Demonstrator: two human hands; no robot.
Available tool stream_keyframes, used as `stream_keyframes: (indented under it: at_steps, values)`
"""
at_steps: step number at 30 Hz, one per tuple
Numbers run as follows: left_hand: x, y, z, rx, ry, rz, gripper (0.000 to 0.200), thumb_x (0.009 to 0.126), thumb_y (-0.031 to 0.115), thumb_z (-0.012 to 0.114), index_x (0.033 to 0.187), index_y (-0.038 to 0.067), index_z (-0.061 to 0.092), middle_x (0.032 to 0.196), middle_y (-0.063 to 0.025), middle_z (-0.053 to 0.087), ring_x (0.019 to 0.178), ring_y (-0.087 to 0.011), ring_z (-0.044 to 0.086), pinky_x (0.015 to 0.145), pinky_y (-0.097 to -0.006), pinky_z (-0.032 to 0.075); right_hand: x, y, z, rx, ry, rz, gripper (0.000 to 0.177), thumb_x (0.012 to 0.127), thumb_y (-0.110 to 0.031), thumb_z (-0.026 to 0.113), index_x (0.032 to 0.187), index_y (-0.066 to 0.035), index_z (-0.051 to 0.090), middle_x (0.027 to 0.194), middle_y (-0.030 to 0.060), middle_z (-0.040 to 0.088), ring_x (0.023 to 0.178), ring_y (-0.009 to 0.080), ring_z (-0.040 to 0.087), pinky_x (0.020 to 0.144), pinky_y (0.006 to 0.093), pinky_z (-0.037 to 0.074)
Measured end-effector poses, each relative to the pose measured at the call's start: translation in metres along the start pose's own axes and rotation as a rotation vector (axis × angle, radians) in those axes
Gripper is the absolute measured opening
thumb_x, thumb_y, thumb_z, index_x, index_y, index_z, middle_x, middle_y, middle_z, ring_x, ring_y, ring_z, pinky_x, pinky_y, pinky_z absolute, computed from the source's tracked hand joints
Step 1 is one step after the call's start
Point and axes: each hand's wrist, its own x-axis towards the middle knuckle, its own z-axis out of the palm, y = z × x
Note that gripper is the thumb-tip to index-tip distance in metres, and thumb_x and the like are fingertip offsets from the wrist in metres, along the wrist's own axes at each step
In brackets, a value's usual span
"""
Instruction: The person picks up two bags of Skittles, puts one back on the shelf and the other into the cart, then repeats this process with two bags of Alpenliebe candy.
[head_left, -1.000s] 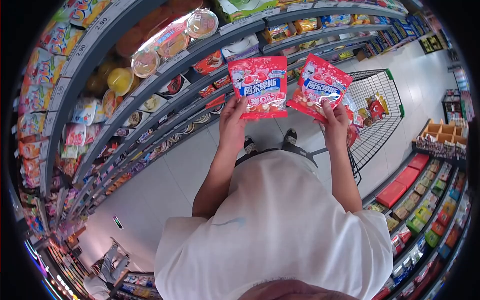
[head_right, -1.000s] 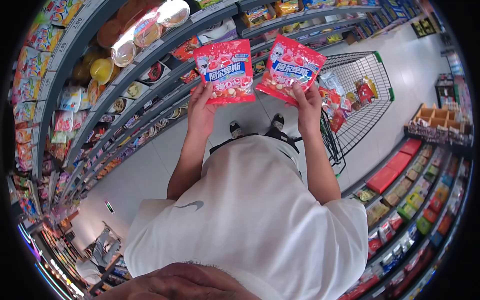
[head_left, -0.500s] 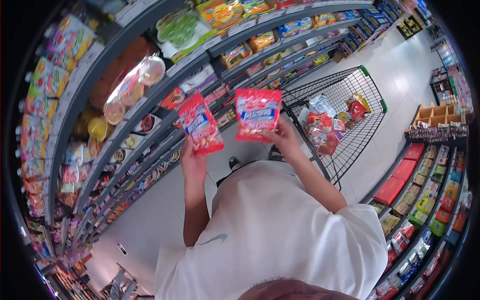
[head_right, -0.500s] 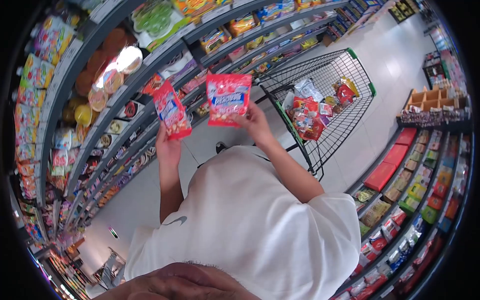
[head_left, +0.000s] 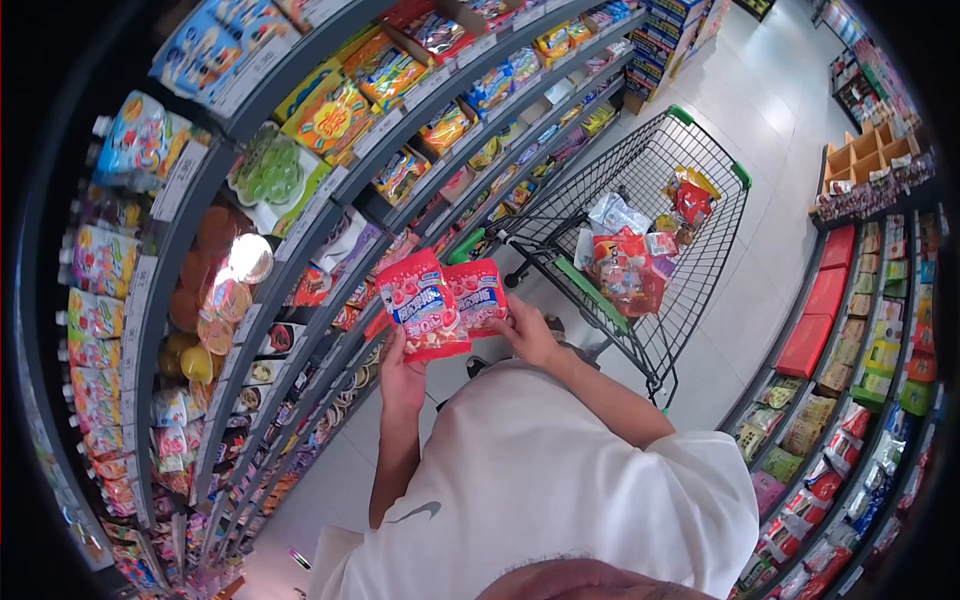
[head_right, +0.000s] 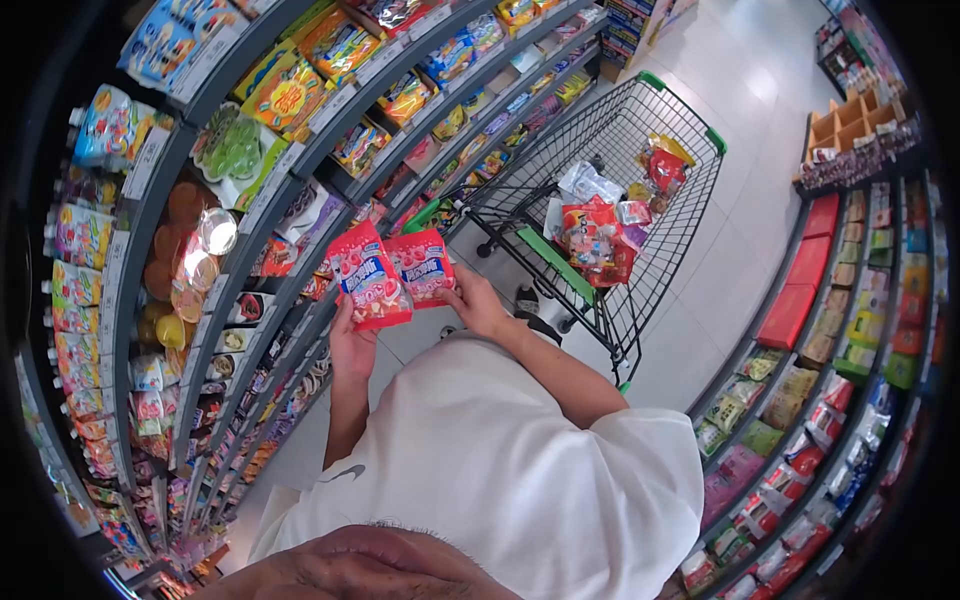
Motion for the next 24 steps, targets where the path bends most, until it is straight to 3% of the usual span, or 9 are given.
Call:
stream_keyframes:
  at_steps: [4,7,10,13,16,24]
  values:
    - [0.008,-0.004,0.022,0.049,-0.052,-0.028,0.031,0.101,0.019,0.050,0.128,0.004,0.054,0.124,-0.0082,0.062,0.112,-0.0198,0.062,0.091,-0.0378,0.053,-0.001,0.011,-0.010,0.056,0.051,-0.064,0.032,0.091,-0.020,0.066,0.114,-0.001,0.054,0.091,0.0203,0.063,0.081,0.0359,0.064,0.071,0.0413,0.050]
    - [0.017,-0.014,0.036,0.053,-0.039,-0.032,0.031,0.102,0.019,0.049,0.128,0.004,0.054,0.125,-0.0089,0.061,0.113,-0.0213,0.061,0.094,-0.0399,0.051,0.000,0.017,-0.014,-0.025,0.127,-0.227,0.031,0.092,-0.018,0.065,0.113,0.001,0.053,0.082,0.0158,0.062,0.072,0.0260,0.065,0.066,0.0350,0.050]
    - [0.034,-0.036,0.032,0.018,-0.049,-0.023,0.031,0.102,0.019,0.049,0.129,0.004,0.053,0.127,-0.0099,0.060,0.116,-0.0228,0.059,0.098,-0.0420,0.049,0.003,0.029,-0.022,0.020,0.092,-0.110,0.030,0.094,-0.015,0.063,0.115,0.001,0.051,0.089,0.0160,0.065,0.074,0.0225,0.068,0.066,0.0332,0.053]
    - [0.044,-0.055,0.026,-0.038,-0.066,-0.063,0.033,0.101,0.019,0.049,0.130,0.003,0.052,0.129,-0.0104,0.059,0.118,-0.0235,0.057,0.100,-0.0431,0.047,0.005,0.027,-0.033,0.289,0.152,-0.025,0.027,0.095,-0.013,0.061,0.115,0.001,0.050,0.093,0.0137,0.067,0.073,0.0167,0.068,0.063,0.0309,0.055]
    - [0.045,-0.067,0.031,-0.065,-0.075,-0.112,0.034,0.101,0.020,0.050,0.131,0.003,0.051,0.129,-0.0103,0.059,0.120,-0.0237,0.056,0.102,-0.0432,0.045,0.007,0.030,-0.042,0.382,0.208,-0.027,0.026,0.096,-0.016,0.060,0.114,0.001,0.050,0.085,0.0137,0.064,0.067,0.0169,0.066,0.059,0.0314,0.056]
    - [0.061,-0.097,0.049,0.053,-0.096,-0.101,0.040,0.102,0.024,0.049,0.137,0.007,0.045,0.134,-0.0095,0.056,0.125,-0.0240,0.051,0.108,-0.0425,0.038,0.010,0.040,-0.079,0.431,0.172,0.003,0.031,0.096,-0.018,0.061,0.117,0.001,0.048,0.090,0.0126,0.067,0.072,0.0157,0.068,0.059,0.0305,0.057]
